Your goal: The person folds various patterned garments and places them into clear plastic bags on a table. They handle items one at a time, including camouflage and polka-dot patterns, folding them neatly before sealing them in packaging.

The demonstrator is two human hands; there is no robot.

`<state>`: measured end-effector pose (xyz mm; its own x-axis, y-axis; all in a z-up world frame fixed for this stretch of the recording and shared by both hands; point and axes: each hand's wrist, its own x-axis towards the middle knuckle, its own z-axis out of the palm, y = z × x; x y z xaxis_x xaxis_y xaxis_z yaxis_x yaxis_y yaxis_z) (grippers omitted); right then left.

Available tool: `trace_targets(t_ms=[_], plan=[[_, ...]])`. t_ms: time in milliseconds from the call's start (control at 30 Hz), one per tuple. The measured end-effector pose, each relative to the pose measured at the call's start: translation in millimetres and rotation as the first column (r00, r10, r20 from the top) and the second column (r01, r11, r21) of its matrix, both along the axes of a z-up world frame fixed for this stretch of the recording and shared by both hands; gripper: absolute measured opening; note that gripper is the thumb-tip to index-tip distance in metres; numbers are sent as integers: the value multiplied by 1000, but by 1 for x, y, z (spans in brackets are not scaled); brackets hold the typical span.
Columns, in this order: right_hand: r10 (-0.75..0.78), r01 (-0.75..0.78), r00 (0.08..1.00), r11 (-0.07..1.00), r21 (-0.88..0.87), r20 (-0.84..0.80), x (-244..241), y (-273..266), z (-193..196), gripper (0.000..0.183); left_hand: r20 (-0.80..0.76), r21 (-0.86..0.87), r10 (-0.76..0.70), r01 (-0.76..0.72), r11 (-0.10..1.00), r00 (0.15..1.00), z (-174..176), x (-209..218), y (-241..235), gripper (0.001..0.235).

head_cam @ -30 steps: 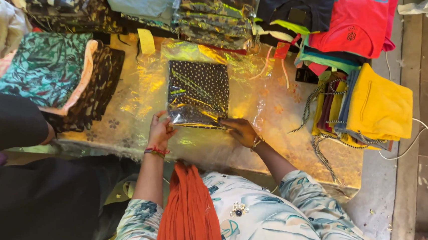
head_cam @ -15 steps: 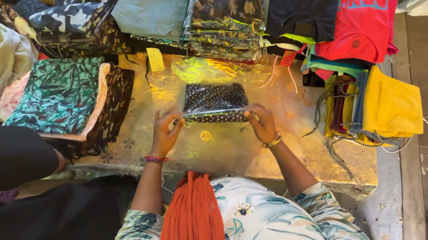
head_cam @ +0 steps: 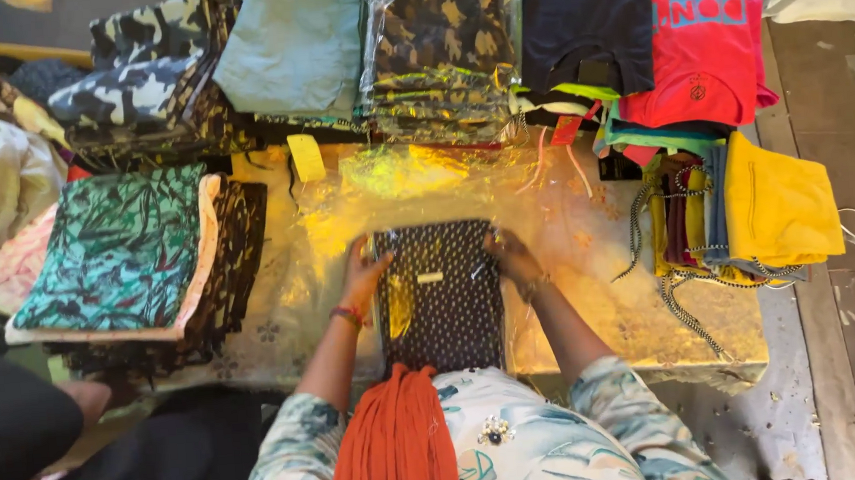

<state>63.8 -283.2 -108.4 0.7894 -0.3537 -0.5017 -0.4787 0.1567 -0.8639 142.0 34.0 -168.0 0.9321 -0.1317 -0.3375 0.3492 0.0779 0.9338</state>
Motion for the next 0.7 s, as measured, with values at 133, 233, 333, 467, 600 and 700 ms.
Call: trace_targets(t_ms=[133, 233, 333, 467, 600, 700], plan=[[273, -274, 948, 962, -17, 166, -17, -2, -25, 63, -36, -39, -1, -1, 999, 999, -42, -9, 9, 75], [359, -343, 863, 933, -110, 356, -5, 6, 10, 64, 25, -21, 51, -51, 998, 998, -59, -5, 19, 65], [465, -381, 814, 880, -284, 348, 17, 21, 110, 62, -18, -37, 112, -113, 993, 993, -56, -5, 22, 55], [539, -410, 683, 841, -352, 493, 67, 15, 178, 59, -296, -150, 60, -108, 983, 953, 3, -13, 16, 59], [500, -172, 581, 847, -503, 642, 174, -40, 235, 56, -226, -200, 15, -62, 978, 974, -13, -16, 18, 59], [239, -101, 533, 970, -219, 812, 263, -77, 254, 55, -189, -161, 47, -79, 984, 981, -5, -22, 15, 59]])
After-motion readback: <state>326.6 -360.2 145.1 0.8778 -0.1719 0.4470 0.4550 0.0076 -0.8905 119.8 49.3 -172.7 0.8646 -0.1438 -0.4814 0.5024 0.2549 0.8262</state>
